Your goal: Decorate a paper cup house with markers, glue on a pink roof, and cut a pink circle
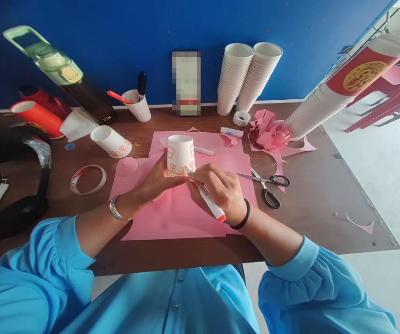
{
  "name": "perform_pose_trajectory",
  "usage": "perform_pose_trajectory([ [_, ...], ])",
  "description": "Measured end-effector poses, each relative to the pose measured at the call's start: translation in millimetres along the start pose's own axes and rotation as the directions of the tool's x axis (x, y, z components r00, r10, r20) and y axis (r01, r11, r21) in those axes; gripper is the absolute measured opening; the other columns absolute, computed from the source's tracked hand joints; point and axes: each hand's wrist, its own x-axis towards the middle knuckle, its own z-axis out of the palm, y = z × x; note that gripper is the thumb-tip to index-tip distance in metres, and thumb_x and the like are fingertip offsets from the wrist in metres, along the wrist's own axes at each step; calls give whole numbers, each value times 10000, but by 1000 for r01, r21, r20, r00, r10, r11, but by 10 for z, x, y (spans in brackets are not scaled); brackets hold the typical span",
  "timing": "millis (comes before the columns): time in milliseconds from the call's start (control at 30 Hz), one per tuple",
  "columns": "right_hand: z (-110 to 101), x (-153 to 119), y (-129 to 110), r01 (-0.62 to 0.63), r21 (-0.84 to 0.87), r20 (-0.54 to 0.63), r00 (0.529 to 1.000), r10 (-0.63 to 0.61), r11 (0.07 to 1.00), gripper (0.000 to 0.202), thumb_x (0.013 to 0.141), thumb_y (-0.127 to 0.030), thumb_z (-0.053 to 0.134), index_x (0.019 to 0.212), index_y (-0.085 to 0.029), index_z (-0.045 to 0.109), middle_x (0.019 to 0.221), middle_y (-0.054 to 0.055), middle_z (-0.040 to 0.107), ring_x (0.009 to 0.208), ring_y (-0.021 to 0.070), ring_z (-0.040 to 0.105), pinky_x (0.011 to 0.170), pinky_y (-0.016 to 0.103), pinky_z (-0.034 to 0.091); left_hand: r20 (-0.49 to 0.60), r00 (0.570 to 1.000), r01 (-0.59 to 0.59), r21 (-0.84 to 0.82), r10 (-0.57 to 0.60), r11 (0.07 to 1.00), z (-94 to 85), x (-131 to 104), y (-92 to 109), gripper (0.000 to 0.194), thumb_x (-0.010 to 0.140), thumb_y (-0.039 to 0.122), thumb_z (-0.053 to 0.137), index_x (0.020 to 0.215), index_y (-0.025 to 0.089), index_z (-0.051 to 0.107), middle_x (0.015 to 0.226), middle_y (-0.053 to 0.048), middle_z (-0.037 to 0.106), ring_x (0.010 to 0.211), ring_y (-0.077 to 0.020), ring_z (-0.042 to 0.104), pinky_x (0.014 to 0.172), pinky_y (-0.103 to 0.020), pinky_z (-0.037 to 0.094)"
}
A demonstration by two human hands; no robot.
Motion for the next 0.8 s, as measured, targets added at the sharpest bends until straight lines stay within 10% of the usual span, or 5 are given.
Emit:
perform_pose_trajectory([
  [800,0,-10,-5,-14,-8,20,1000,14,1000,197,941,-105,631,1093,-230,630,854,35,752,721,173,753,581,279,605,7,1000,-4,4,4,1000,-21,12,-87,667,736,472,905,1261,253,556,1262,-97,673,1210,-327,631,971,-482,559],
])
